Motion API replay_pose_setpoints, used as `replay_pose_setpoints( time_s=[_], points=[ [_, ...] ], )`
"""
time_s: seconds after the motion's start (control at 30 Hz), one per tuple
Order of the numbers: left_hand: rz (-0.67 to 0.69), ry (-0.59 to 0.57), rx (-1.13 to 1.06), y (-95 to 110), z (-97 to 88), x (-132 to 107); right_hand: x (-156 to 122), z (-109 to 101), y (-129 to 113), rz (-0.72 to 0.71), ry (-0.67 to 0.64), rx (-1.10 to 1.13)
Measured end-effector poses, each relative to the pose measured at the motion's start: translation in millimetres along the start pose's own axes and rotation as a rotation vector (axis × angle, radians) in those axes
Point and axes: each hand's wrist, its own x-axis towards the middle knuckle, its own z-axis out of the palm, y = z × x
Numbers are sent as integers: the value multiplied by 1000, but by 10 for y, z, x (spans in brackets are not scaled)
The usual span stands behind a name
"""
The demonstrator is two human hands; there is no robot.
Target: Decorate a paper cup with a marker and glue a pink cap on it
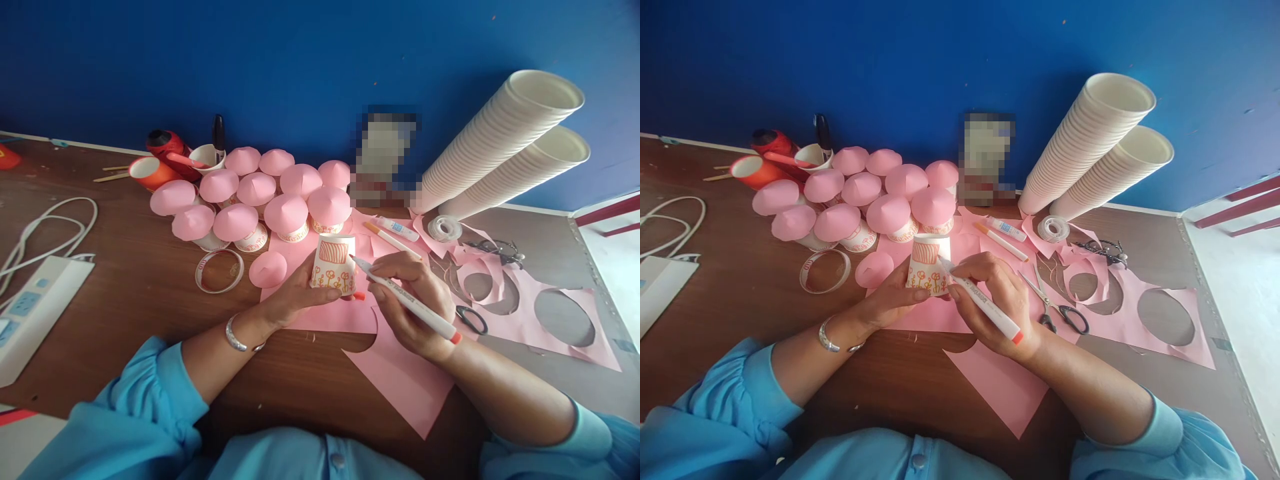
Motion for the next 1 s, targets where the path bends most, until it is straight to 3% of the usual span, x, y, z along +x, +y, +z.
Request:
replay_pose_setpoints(
  time_s=[1.0],
  points=[
    [-3, -21, 12, 18, 31, 5, 18, 1, -28, -23, -43, 37]
  ],
)
